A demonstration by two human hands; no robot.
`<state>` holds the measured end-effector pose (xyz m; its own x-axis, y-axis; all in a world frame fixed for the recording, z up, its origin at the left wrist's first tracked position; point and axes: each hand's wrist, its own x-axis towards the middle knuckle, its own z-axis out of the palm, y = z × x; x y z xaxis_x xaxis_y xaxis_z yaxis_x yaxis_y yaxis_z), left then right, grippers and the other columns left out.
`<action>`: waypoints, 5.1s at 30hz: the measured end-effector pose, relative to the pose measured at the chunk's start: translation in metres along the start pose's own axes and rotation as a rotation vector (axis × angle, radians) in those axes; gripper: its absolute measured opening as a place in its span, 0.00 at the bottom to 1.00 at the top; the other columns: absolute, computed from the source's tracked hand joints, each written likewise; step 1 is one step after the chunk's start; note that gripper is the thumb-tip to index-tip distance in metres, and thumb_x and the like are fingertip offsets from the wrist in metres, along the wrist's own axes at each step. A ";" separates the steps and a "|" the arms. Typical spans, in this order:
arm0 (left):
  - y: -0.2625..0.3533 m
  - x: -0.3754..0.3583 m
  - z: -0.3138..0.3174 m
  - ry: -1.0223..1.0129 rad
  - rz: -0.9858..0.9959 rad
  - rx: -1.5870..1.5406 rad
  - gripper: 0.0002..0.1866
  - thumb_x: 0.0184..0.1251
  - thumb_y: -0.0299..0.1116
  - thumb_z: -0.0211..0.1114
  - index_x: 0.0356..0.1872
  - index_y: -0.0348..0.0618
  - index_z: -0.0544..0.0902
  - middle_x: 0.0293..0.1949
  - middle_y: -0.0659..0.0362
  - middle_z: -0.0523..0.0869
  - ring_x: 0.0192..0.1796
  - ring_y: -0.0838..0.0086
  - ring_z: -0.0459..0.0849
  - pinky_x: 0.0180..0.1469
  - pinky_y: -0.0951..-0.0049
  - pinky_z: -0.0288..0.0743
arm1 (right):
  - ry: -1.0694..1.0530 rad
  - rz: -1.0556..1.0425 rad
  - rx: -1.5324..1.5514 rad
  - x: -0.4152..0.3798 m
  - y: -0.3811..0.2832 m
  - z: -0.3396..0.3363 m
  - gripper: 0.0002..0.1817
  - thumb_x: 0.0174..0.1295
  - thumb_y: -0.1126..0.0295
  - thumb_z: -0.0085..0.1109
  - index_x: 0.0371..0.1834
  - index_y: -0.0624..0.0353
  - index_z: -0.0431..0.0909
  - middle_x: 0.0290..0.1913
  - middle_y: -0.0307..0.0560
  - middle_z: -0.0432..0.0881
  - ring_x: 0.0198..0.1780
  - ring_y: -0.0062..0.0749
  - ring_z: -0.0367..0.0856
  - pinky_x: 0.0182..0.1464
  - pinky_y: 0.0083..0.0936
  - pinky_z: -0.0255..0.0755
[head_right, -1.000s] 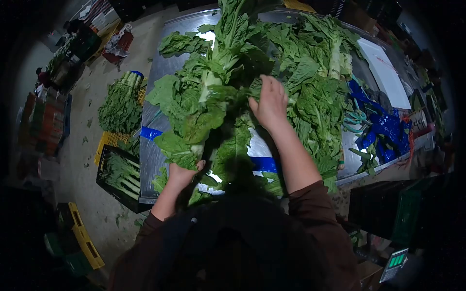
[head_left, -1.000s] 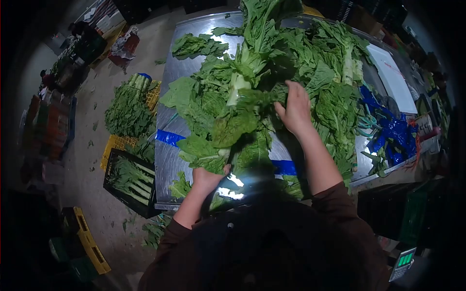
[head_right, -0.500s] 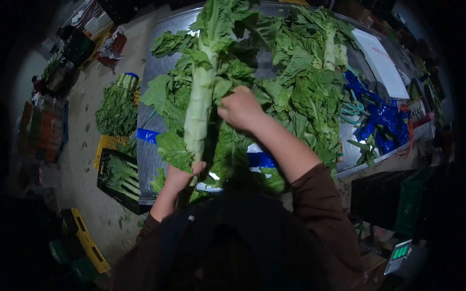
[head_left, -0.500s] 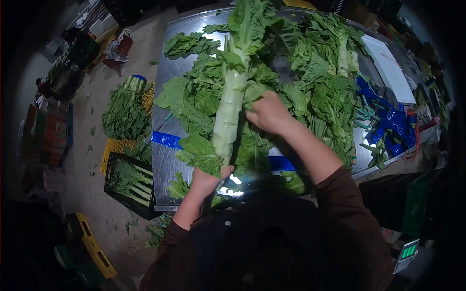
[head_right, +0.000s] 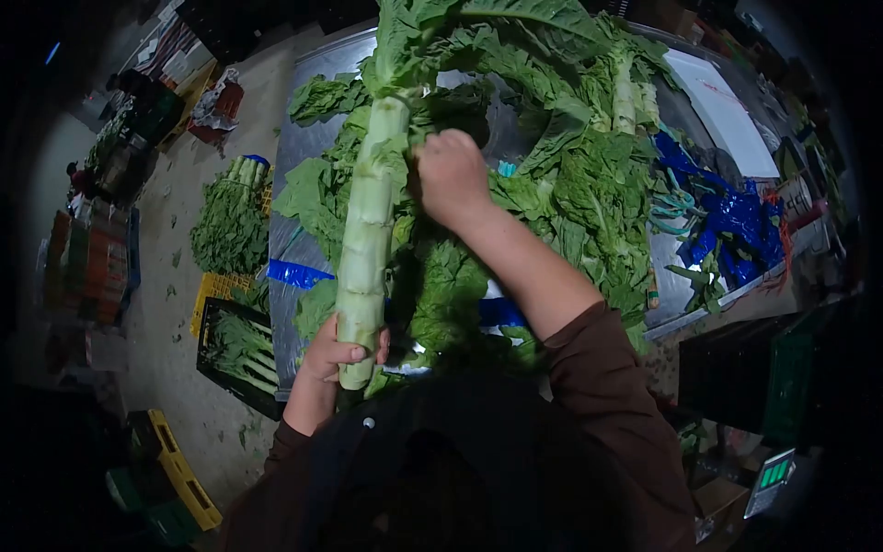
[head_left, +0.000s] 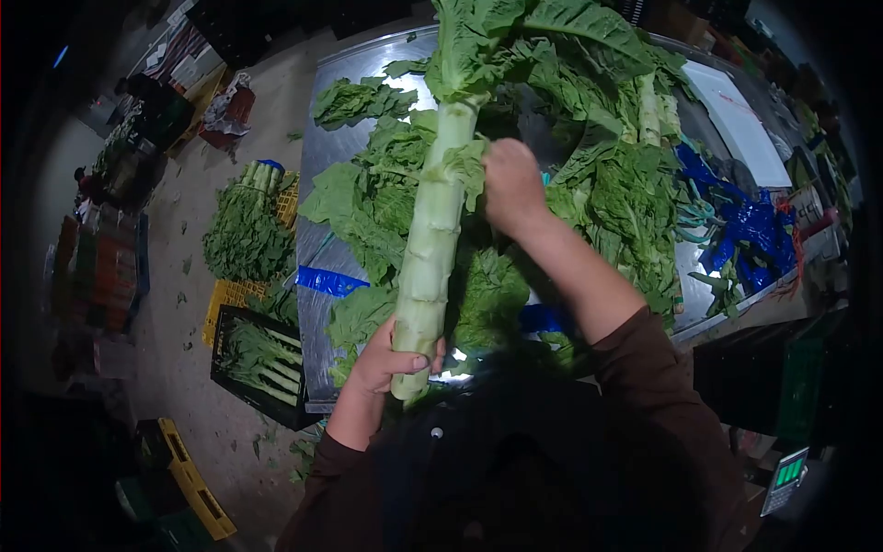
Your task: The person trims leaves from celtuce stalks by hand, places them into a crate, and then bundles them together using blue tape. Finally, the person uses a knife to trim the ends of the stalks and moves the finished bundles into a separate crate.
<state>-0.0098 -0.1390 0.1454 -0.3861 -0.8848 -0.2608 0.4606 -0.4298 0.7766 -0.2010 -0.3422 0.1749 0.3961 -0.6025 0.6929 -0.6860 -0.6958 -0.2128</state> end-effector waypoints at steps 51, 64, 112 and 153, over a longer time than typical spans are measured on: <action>-0.005 0.003 0.009 0.272 -0.036 0.303 0.36 0.43 0.28 0.73 0.58 0.39 0.68 0.38 0.53 0.82 0.35 0.67 0.83 0.41 0.68 0.77 | 0.091 0.442 0.294 -0.042 0.009 0.031 0.14 0.67 0.61 0.46 0.29 0.59 0.71 0.24 0.58 0.78 0.28 0.59 0.77 0.31 0.49 0.70; -0.020 0.010 0.005 0.894 0.357 1.692 0.38 0.41 0.40 0.74 0.59 0.50 0.71 0.35 0.52 0.81 0.38 0.53 0.82 0.39 0.57 0.76 | -0.303 0.843 1.461 -0.062 0.021 0.008 0.27 0.64 0.61 0.57 0.62 0.60 0.62 0.54 0.48 0.74 0.51 0.33 0.76 0.52 0.30 0.72; -0.025 0.013 0.037 1.009 0.548 1.533 0.34 0.42 0.30 0.69 0.58 0.55 0.74 0.39 0.54 0.83 0.40 0.55 0.82 0.40 0.59 0.76 | 0.037 -0.428 0.545 -0.048 -0.055 -0.035 0.09 0.49 0.74 0.66 0.29 0.61 0.74 0.24 0.46 0.74 0.24 0.40 0.77 0.27 0.31 0.71; -0.003 -0.068 -0.058 1.056 0.908 1.990 0.31 0.41 0.27 0.67 0.54 0.60 0.79 0.44 0.60 0.79 0.36 0.62 0.77 0.40 0.64 0.71 | 0.220 0.170 -0.455 -0.019 -0.072 -0.089 0.17 0.51 0.65 0.66 0.44 0.54 0.74 0.33 0.42 0.77 0.43 0.38 0.76 0.57 0.39 0.60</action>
<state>0.0616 -0.0885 0.1276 0.0348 -0.7025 0.7109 -0.9991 -0.0073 0.0417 -0.2137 -0.2461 0.2382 0.1526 -0.5620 0.8129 -0.9442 -0.3258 -0.0479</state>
